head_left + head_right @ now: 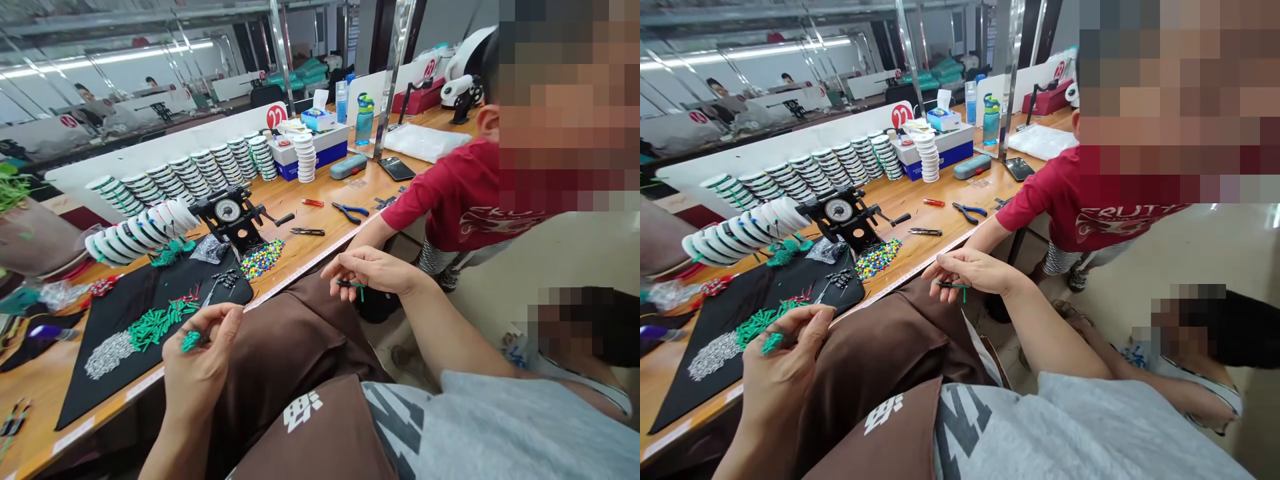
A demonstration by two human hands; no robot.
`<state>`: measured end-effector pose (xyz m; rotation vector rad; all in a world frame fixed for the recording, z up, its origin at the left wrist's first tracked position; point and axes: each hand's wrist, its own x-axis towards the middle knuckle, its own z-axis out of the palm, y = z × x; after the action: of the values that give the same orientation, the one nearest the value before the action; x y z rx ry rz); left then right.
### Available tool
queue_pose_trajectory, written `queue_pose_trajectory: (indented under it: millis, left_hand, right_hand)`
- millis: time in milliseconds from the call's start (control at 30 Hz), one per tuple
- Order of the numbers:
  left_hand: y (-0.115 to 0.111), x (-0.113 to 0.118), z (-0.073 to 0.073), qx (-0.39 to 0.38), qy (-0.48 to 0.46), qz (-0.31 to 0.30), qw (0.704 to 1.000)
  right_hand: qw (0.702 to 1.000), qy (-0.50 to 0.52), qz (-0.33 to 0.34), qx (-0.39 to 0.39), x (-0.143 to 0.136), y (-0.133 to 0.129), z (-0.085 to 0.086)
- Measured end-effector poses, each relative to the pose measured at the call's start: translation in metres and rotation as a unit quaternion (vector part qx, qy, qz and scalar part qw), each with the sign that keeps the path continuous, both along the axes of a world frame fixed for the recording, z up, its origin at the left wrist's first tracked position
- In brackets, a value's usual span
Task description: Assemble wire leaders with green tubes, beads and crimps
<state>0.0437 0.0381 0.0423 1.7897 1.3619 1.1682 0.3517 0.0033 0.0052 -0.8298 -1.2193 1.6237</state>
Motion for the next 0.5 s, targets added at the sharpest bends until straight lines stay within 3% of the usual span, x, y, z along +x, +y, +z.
queue_pose_trajectory:
  millis: [167,500]
  left_hand:
    - [0.0017,0.0003,-0.0067,-0.009,-0.021,-0.006,1.0]
    - [-0.0024,0.0018,0.0028,0.008,-0.004,0.014,1.0]
  right_hand:
    - [1.0,-0.004,-0.003,-0.01,-0.0026,0.0005,-0.0036]
    - [1.0,-0.011,-0.006,0.013,-0.0027,-0.0012,0.0013]
